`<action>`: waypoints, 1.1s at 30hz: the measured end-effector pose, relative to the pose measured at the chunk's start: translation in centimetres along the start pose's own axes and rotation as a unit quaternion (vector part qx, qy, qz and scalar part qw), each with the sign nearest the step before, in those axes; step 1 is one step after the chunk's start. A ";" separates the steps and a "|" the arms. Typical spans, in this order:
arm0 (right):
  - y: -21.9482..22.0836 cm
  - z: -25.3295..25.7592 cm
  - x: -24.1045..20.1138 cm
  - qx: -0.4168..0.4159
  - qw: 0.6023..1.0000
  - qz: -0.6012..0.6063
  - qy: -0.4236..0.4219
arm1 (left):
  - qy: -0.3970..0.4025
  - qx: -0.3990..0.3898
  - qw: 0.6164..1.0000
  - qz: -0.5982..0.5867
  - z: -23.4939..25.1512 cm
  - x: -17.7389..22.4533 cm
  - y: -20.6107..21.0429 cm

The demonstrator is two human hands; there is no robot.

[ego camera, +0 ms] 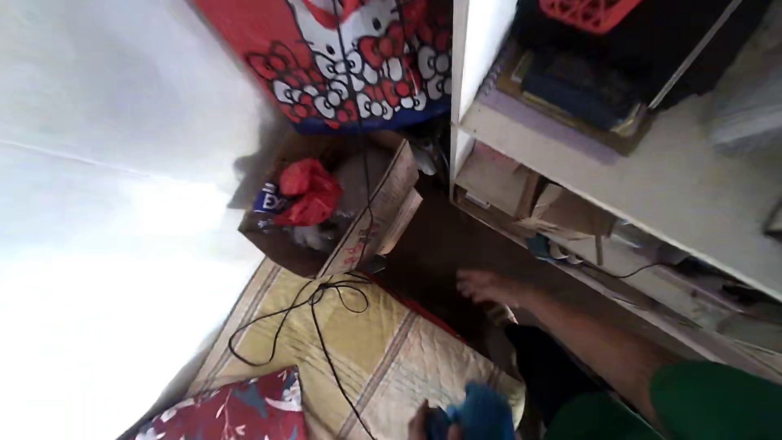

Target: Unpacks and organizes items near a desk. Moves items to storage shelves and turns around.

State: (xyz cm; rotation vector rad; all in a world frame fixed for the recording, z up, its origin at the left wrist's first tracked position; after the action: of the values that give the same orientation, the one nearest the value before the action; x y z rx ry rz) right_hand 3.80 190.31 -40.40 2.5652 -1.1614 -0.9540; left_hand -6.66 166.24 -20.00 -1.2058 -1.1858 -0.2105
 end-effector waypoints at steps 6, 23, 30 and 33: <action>14.7 -14.1 -3.3 -0.160 0.883 -0.418 -0.139 | 0.105 0.241 0.928 -0.264 3.2 9.3 -5.0; 27.0 -19.8 2.2 -0.267 0.946 -0.138 -0.118 | -0.236 0.346 0.731 -0.539 -11.6 0.7 -3.3; 30.2 -22.2 0.2 -0.295 0.845 -0.417 -0.156 | -0.192 0.402 0.860 -0.250 -15.0 -1.0 -10.6; 31.3 -21.7 -1.7 -0.230 0.842 -0.429 -0.232 | -0.174 0.309 0.866 -0.351 -11.3 1.0 -9.3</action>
State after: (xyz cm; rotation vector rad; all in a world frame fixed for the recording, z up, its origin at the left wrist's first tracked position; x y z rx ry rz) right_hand -2.96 167.88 -10.31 2.4429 0.2921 -1.8197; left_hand -5.87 153.77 -12.34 -0.2073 -1.8089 -0.1328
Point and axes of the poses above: each hand's wrist, its own z-axis towards the middle knuckle, its own y-axis out of the palm, x = y × z, the point moved 7 cm from there along z, towards the middle knuckle, and after that the axes turned 13 degrees about y, right-handed, at the moved point
